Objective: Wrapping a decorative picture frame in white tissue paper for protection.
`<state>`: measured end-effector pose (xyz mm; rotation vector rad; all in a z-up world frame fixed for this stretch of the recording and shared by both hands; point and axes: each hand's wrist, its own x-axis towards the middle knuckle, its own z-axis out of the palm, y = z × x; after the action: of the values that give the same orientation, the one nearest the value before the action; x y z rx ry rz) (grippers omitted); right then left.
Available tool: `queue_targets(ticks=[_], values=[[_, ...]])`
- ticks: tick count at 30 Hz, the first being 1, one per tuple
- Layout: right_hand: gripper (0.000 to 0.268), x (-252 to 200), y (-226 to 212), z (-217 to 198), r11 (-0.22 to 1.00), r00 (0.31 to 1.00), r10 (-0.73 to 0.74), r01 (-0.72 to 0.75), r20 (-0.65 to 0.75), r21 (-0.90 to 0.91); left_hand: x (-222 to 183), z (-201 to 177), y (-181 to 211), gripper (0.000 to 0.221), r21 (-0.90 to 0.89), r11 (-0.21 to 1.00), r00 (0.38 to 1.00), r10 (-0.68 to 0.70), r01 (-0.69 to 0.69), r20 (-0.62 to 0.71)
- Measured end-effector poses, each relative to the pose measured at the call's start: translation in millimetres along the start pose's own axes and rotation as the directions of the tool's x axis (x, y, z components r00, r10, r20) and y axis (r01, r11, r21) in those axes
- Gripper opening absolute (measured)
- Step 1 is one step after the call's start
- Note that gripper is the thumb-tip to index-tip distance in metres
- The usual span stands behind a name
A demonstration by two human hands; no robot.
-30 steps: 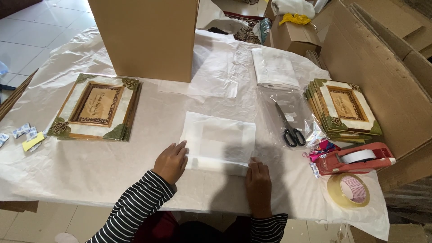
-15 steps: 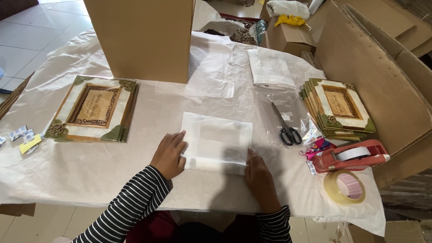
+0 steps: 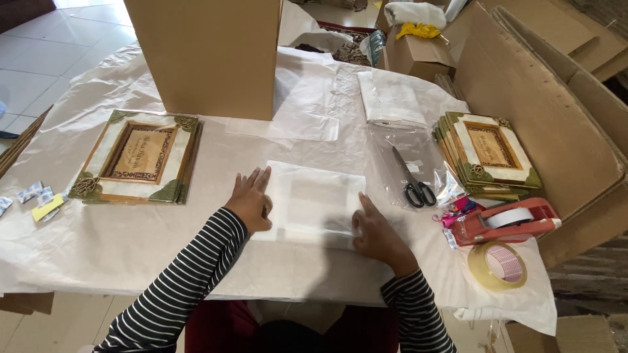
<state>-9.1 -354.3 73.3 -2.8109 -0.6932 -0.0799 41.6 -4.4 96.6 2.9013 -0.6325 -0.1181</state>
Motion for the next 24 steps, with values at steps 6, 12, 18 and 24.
queue_targets(ticks=[6, 12, 18, 24], values=[[0.038, 17, -1, -10, 0.996, 0.993, 0.045, -0.052, 0.108, 0.068, 19, 3, -9, 0.024, -0.007, 0.999, 0.986, -0.048, 0.050, 0.158], [0.038, 9, -7, -16, 0.977, 0.982, 0.111, -0.136, 0.151, 0.162, 24, 21, -17, 0.018, -0.063, 0.996, 0.987, -0.047, 0.058, 0.156], [0.017, -6, -26, -25, 0.994, 0.988, 0.085, -0.093, 0.125, 0.058, 0, 17, -13, 0.014, -0.143, 0.990, 0.998, 0.014, -0.006, 0.055], [0.018, -27, -61, -33, 0.991, 0.994, 0.111, -0.110, -0.008, 0.069, -36, 3, 15, 0.019, 0.018, 0.999, 0.999, 0.031, -0.030, -0.010]])
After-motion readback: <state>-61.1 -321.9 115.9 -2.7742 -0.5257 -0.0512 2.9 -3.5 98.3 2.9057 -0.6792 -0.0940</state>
